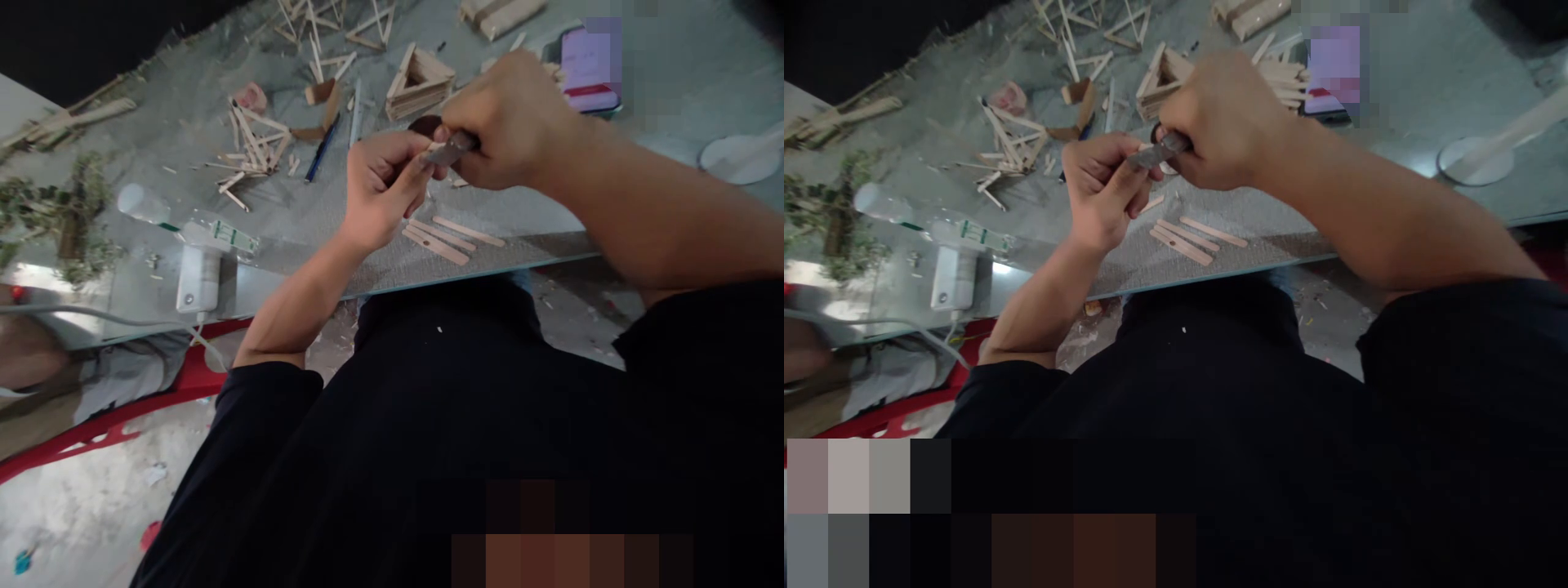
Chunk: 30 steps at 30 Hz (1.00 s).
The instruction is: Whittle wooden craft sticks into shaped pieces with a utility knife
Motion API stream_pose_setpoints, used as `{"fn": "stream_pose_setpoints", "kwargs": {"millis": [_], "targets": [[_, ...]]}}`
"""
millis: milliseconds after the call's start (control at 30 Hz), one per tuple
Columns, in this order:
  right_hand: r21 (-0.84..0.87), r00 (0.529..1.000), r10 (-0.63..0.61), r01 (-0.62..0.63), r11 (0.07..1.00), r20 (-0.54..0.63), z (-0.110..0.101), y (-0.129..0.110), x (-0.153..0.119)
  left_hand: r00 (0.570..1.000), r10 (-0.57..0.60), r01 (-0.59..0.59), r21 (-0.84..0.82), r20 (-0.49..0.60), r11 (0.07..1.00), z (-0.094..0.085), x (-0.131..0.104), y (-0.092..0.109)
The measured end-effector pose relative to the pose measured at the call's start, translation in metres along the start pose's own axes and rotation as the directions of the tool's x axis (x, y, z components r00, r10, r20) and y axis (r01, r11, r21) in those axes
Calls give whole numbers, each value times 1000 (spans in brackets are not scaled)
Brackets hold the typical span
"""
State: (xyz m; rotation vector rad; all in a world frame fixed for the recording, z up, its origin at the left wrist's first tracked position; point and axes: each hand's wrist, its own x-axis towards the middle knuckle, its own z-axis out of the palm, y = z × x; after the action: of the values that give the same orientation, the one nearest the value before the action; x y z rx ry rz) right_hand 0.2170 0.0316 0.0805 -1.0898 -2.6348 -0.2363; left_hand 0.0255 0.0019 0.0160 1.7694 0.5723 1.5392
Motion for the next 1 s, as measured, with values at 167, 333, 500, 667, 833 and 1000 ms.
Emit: {"fn": "stream_pose_setpoints", "kwargs": {"millis": [167, 333, 500, 667, 833, 1000], "targets": [[18, 998, 5, -4, 1000, -57, 8, -1, 1, 1000, 19, -20, -42, -13, 999, 2, 1, 0], [39, 996, -26, 30, 999, -83, 9, 0, 2, 999, 32, -34, -60, -22, 998, 3, 3, -2], [40, 994, -65, 69, 997, -90, 10, 4, 3, 1000, -4, 5, -105, 9, 994, 0, 2, 3], [39, 999, 6, -5, 999, -32, 9, 1, 4, 999, -39, 40, 37, -17, 999, -1, 1, -6], [28, 999, -21, 22, 999, -41, 6, 4, 1, 997, -68, 69, 62, -21, 996, -4, 1, -8], [39, 1000, -5, 5, 999, -3, 7, 1, 2, 989, -145, 144, 39, 19, 989, -4, -2, 0]]}}
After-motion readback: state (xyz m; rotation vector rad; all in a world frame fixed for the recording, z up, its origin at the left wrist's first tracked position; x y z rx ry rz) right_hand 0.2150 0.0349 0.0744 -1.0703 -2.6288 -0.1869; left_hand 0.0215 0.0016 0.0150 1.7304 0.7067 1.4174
